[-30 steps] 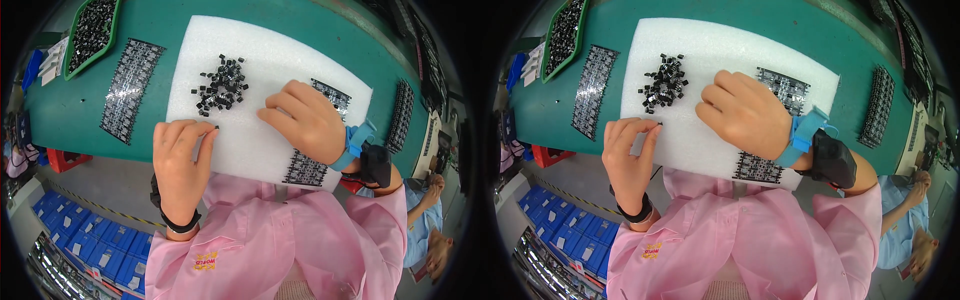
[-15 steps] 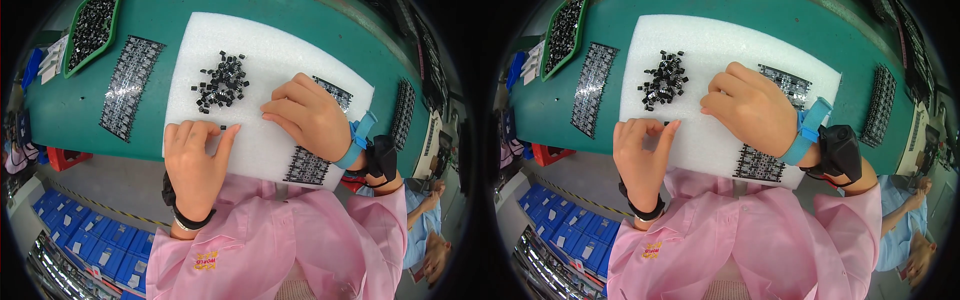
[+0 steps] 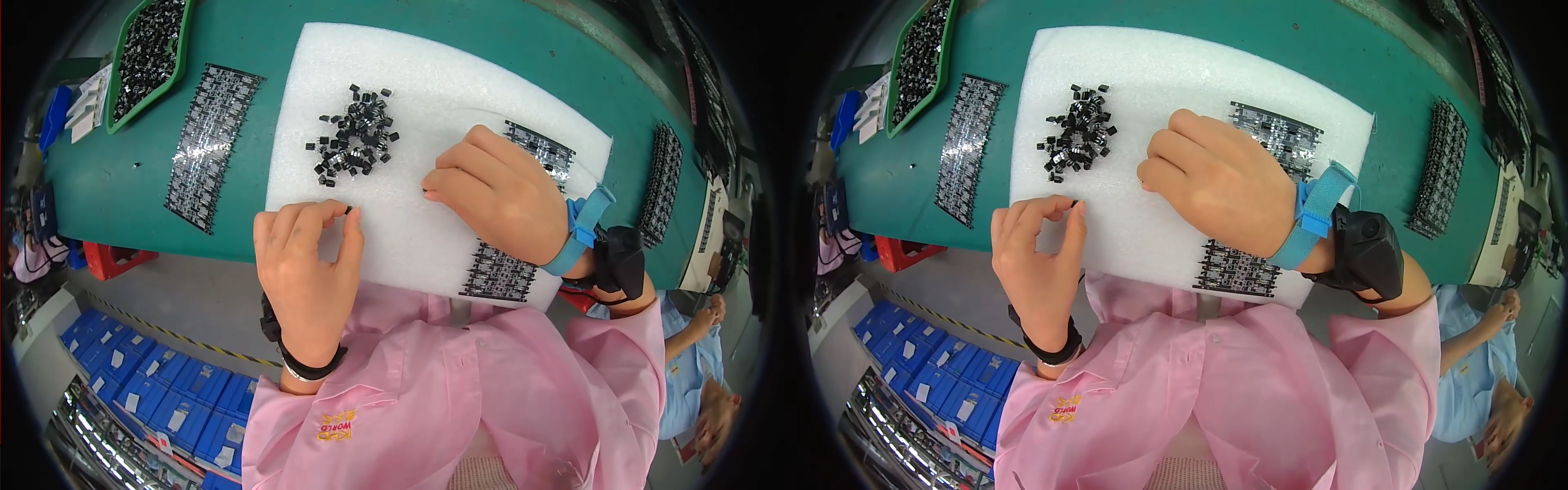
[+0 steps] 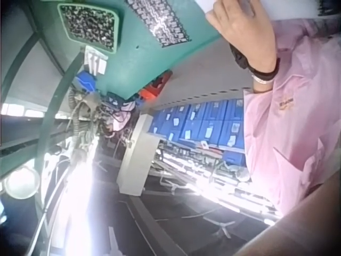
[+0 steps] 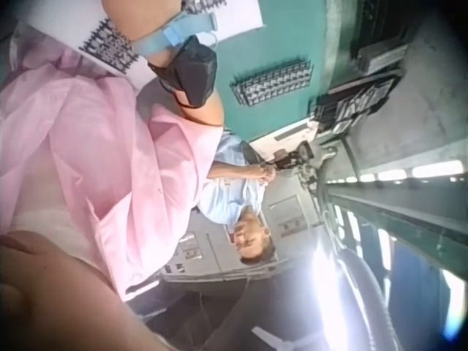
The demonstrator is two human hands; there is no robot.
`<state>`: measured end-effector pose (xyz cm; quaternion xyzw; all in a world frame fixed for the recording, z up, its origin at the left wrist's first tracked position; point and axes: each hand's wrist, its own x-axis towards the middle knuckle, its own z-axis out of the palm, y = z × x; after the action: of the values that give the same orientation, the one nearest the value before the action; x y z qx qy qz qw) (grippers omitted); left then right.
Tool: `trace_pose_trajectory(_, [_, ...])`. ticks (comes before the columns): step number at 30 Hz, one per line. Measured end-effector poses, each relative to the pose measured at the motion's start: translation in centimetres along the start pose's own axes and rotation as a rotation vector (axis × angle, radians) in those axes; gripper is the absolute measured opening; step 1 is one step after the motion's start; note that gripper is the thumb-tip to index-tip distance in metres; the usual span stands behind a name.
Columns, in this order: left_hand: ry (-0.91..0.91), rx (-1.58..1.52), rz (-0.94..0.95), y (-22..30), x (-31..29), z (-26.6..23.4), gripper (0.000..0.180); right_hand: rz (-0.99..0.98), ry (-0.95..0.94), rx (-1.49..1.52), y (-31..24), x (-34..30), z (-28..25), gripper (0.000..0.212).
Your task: The person gathers electronic components onto a foam pad and populates a circuit board strip by placing the components into individual slots by hand. After finishing one strip, they move it aside and bring another board onto the pad to repeat the process.
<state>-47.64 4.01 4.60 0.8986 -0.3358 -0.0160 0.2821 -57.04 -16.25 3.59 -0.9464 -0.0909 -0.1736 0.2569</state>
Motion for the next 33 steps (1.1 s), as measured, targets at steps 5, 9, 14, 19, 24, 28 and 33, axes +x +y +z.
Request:
trace_pose_trajectory(5, [-0.05,-0.085,0.029,0.4,-0.1,-0.5,0.014,0.099,0.068,0.006,-1.3,-1.1,-2.5,0.023])
trace_pose_trajectory(9, [-0.154,-0.191,0.15,1.3,0.1,0.2,0.015,0.283,0.142,-0.036,-2.5,-4.8,-5.0,0.023])
trace_pose_trajectory(14, [-0.229,-0.205,0.306,2.3,0.3,1.5,0.015,0.489,0.16,-0.068,-4.8,-9.6,-5.4,0.023])
trace_pose_trajectory(19, [-0.175,-0.132,0.369,2.1,0.4,1.7,0.019,0.495,0.164,-0.019,-5.8,-10.7,-3.9,0.023])
trace_pose_trajectory(24, [-0.105,-0.076,0.412,2.0,0.2,1.9,0.024,0.438,0.201,-0.059,-5.1,-10.6,-3.1,0.025])
trace_pose_trajectory(28, [-0.129,-0.096,0.392,1.9,0.0,1.8,0.024,0.414,0.203,-0.078,-4.9,-10.5,-2.9,0.027])
trace_pose_trajectory(33, [-0.138,-0.084,0.393,1.8,0.2,1.7,0.022,0.386,0.177,-0.138,-4.9,-10.3,-3.0,0.028])
